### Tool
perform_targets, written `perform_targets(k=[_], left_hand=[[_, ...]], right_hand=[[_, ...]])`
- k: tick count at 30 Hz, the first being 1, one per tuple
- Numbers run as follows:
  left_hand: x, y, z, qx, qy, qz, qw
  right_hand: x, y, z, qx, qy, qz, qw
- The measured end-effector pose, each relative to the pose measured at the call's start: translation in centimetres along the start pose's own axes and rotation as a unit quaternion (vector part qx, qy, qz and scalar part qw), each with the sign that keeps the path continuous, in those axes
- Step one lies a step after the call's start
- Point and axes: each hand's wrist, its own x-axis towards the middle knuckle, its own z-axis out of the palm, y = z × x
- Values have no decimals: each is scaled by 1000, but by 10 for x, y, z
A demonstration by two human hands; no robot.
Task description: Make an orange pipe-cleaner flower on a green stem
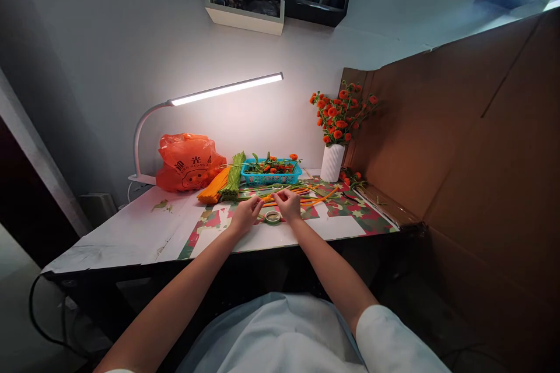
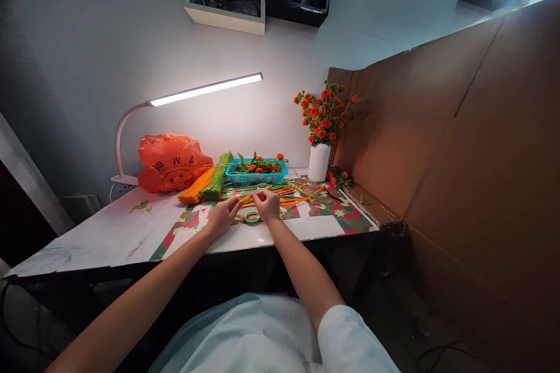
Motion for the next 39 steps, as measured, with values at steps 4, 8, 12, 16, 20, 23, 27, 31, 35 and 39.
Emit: perform_targets(k=[4,8,12,16,20,23,27,31,35,39], left_hand=[[-2,3,-1,51,4,10,999],[-3,4,-1,100,13,26,995],[-2,2,-1,76,30,16,997],[2,-3,0,-43,36,-11,998],[8,-7,1,-188,20,-59,980],[11,-7,1,-309,-39,-110,944],[10,-4,-1,-400,-96,-155,898],[7,-2,-4,-418,-121,-182,882],[5,0,-3,-399,-135,-187,887],[3,1,0,-358,-114,-157,913]], right_hand=[[0,1,0,-15,27,-4,1000],[0,1,-1,-28,39,-1,999],[-2,0,0,-7,7,-8,1000],[-2,0,1,51,-70,7,996],[2,3,3,114,-121,58,984],[5,3,3,170,-165,91,967],[6,-2,0,217,-176,93,956],[6,-5,-1,220,-207,98,948],[6,-4,0,227,-213,101,945],[6,-2,2,238,-207,118,942]])
